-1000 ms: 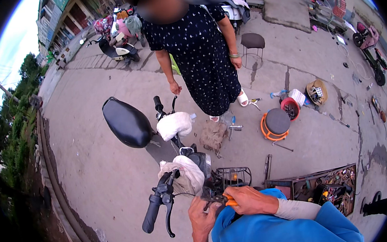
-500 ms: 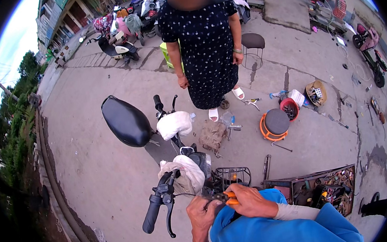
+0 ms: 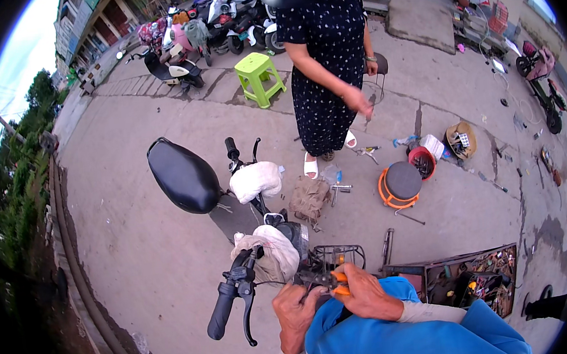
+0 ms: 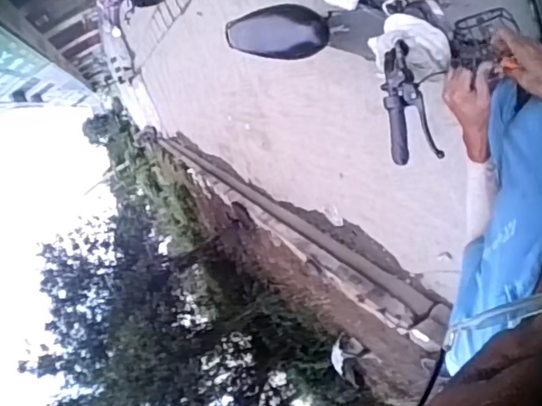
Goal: The person uses pliers to strip and adjust wires on the handlebar of a scooter. A woman in a black dress moves a green stool nearby and sits down while the repair continues.
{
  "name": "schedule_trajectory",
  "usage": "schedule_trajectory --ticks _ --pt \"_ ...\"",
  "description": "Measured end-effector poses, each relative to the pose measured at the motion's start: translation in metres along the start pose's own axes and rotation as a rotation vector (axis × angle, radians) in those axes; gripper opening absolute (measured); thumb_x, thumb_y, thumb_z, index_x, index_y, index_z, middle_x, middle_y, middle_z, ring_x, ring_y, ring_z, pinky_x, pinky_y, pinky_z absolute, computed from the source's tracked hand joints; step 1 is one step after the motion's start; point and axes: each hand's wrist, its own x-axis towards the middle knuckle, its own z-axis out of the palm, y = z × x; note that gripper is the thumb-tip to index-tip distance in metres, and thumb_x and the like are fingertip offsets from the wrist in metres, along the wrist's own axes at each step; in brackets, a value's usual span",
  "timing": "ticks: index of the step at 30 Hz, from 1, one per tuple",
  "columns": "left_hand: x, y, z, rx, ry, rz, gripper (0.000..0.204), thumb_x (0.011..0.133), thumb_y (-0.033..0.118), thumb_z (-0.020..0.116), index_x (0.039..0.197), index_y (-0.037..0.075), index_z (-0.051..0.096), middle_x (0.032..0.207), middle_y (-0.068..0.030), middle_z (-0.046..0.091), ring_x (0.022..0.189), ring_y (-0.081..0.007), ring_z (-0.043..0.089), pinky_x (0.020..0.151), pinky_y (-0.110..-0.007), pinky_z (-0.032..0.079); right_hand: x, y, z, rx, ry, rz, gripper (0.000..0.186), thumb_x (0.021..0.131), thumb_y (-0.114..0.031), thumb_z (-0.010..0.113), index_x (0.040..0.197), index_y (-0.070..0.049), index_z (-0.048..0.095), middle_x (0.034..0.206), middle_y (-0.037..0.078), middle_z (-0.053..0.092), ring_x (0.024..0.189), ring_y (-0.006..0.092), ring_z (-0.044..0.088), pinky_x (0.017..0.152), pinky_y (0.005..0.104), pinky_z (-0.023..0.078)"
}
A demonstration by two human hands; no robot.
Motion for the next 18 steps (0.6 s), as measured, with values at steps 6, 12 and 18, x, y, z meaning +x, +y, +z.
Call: schedule_trajectory --ticks 6,12,18 --pt "-0.021 -0.019 0.000 -0.226 0.038 -0.328 0.030 0.084 0.013 0.082 0.074 -0.001 0.057 0.066 -0.0083 0.060 0.059 -0.0160 0.052 0.055 -0.032 0.043 0.022 0.017 -0.043 0.107 0.053 0.197 0.044 0.097 -0.030 0.065 0.126 0.000 0.050 0.108 0.025 0.064 0.098 0.0375 0.066 0.088 0.0447 0.051" --pt "-0.010 -0.016 0.003 -0.355 -0.053 -0.356 0.023 0.100 0.019 0.062 0.107 -0.003 0.066 0.086 -0.0088 0.068 0.076 -0.0137 0.060 0.069 -0.030 0.049 0.022 0.023 -0.002 0.360 -0.045 0.025 0.042 0.096 -0.024 0.070 0.128 -0.001 0.055 0.113 0.020 0.066 0.103 0.0280 0.066 0.092 0.0398 0.051" --pt "-0.008 -0.008 0.004 -0.404 -0.052 -0.359 0.023 0.103 0.012 0.056 0.116 -0.004 0.064 0.089 -0.0096 0.069 0.082 -0.0148 0.064 0.075 -0.030 0.052 0.035 0.000 -0.015 0.191 -0.154 -0.053 0.039 0.097 -0.025 0.069 0.125 0.000 0.057 0.110 0.018 0.068 0.101 0.0257 0.067 0.090 0.0390 0.051"
